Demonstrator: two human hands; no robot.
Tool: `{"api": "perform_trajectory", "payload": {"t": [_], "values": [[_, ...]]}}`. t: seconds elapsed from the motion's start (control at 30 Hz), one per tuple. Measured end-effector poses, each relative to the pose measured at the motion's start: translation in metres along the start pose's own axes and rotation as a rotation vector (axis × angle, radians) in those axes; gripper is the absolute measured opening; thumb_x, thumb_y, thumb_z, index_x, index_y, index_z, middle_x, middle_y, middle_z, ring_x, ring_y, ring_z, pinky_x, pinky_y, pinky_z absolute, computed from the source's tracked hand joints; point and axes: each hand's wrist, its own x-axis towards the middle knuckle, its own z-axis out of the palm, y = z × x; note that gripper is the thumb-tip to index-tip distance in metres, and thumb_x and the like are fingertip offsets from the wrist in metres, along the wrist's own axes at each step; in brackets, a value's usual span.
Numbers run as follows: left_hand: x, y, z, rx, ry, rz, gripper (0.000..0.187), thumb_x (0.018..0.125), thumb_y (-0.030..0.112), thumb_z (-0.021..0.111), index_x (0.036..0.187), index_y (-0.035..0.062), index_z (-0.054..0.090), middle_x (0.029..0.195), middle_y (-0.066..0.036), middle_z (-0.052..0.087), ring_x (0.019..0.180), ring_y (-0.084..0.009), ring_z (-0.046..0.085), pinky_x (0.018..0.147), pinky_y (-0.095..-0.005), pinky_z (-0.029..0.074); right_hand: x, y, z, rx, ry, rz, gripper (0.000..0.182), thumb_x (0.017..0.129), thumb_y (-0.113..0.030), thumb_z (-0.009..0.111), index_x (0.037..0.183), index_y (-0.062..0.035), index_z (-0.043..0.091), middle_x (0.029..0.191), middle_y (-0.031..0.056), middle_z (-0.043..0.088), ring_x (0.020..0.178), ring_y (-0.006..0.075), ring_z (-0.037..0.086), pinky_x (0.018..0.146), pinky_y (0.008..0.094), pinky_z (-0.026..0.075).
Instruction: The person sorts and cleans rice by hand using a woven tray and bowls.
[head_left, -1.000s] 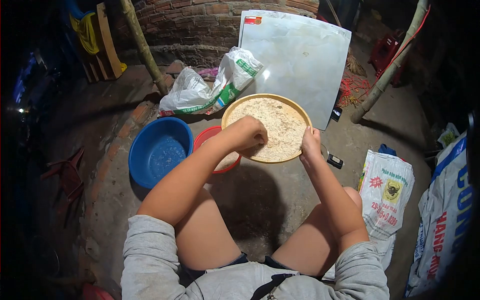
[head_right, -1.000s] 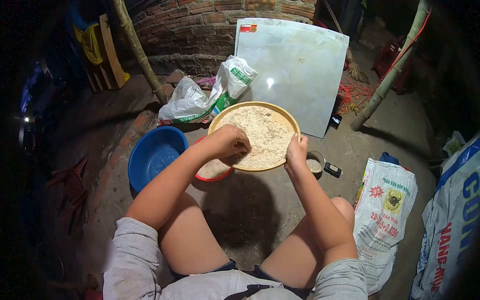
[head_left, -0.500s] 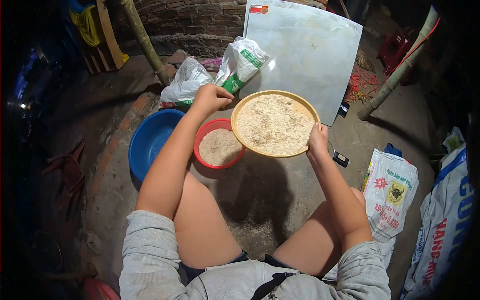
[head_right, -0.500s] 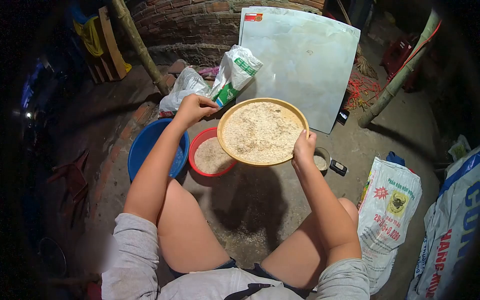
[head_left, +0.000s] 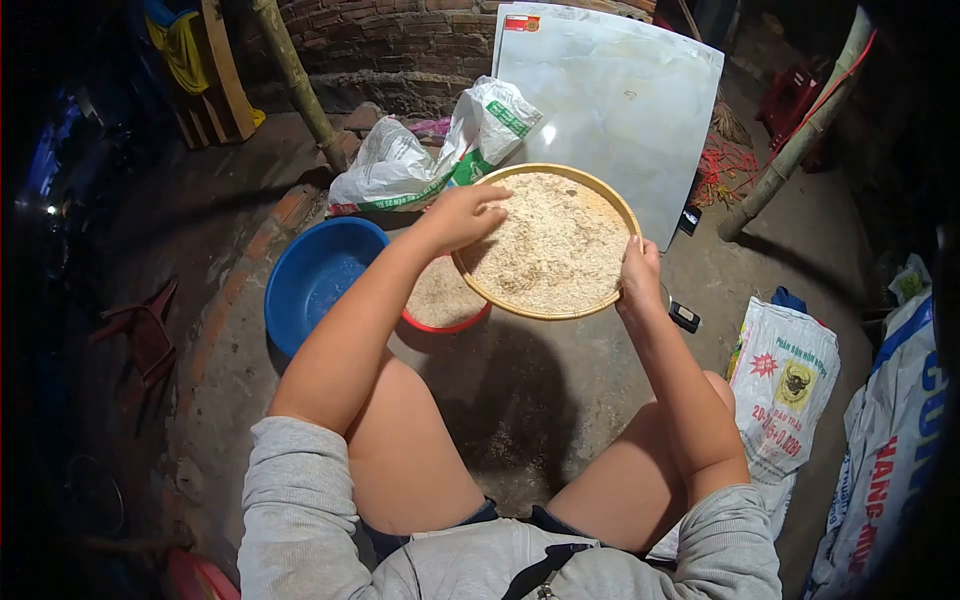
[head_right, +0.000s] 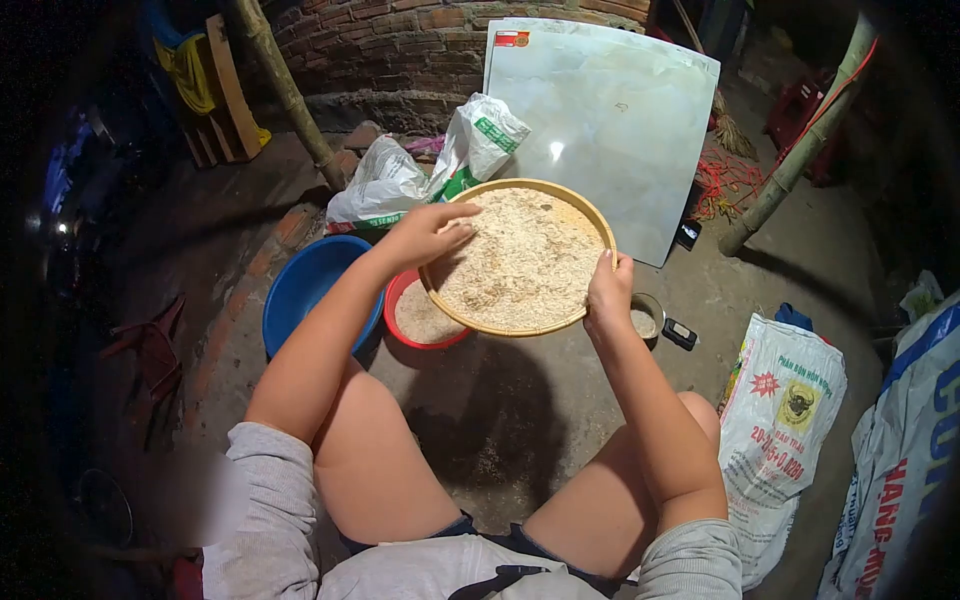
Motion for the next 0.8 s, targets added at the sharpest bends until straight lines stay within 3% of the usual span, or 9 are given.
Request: {"api": "perform_trajectory", "payload": {"t": [0.1, 0.2, 0.23, 0.5, 0.8], "values": [[-0.005, 0.016, 0.016, 0.074, -0.08, 0.125, 0.035, 0.084, 0.023, 0.059, 0.113, 0.0049, 0.058, 0.11, -0.014, 0.061, 0.098, -0.0253, 0.059, 0.085, -0.033, 0.045, -0.008, -0.001, 0.001, 0.009, -0.007, 0.008, 0.027, 0.097, -0.026, 0.038, 0.109, -0.0022, 0.039, 0.095, 0.0112, 0.053, 0.082, 0.0161, 0.053, 0.071, 0.0311, 0.047], [-0.011, 0.029, 0.024, 0.181, -0.148, 0.26, 0.033, 0.083, 0.022, 0.06, 0.112, 0.0043, 0.059, 0.111, -0.014, 0.06, 0.103, -0.0282, 0.057, 0.089, -0.0348, 0.043, -0.009, 0.001, 0.001, 0.014, -0.003, 0.003, 0.029, 0.097, -0.027, 0.038, 0.109, -0.0016, 0.04, 0.096, 0.0102, 0.053, 0.083, 0.0154, 0.053, 0.073, 0.0307, 0.047], [-0.014, 0.034, 0.025, 0.178, -0.169, 0.222, 0.031, 0.082, 0.021, 0.06, 0.108, 0.0035, 0.061, 0.11, -0.015, 0.061, 0.103, -0.0297, 0.055, 0.09, -0.0361, 0.042, -0.01, 0.0, 0.0, -0.003, 0.002, 0.015, 0.027, 0.097, -0.026, 0.038, 0.109, -0.002, 0.039, 0.096, 0.012, 0.053, 0.083, 0.0168, 0.053, 0.072, 0.0315, 0.047], [-0.033, 0.06, 0.019, 0.247, -0.256, 0.258, 0.024, 0.079, 0.018, 0.062, 0.097, 0.0026, 0.065, 0.095, -0.014, 0.064, 0.09, -0.0267, 0.06, 0.08, -0.0353, 0.047, -0.005, 0.009, -0.003, 0.017, 0.08, 0.027, 0.028, 0.096, -0.027, 0.038, 0.108, -0.0015, 0.04, 0.096, 0.0122, 0.053, 0.083, 0.0174, 0.054, 0.07, 0.0327, 0.048], [-0.028, 0.084, 0.031, 0.277, -0.281, 0.261, 0.018, 0.069, 0.008, 0.069, 0.086, 0.0032, 0.067, 0.081, -0.013, 0.065, 0.077, -0.0247, 0.063, 0.069, -0.0325, 0.049, -0.004, 0.003, -0.023, 0.073, 0.204, 0.03, 0.025, 0.095, -0.024, 0.039, 0.106, -0.001, 0.038, 0.1, 0.0156, 0.052, 0.088, 0.0199, 0.054, 0.078, 0.0333, 0.046]]}}
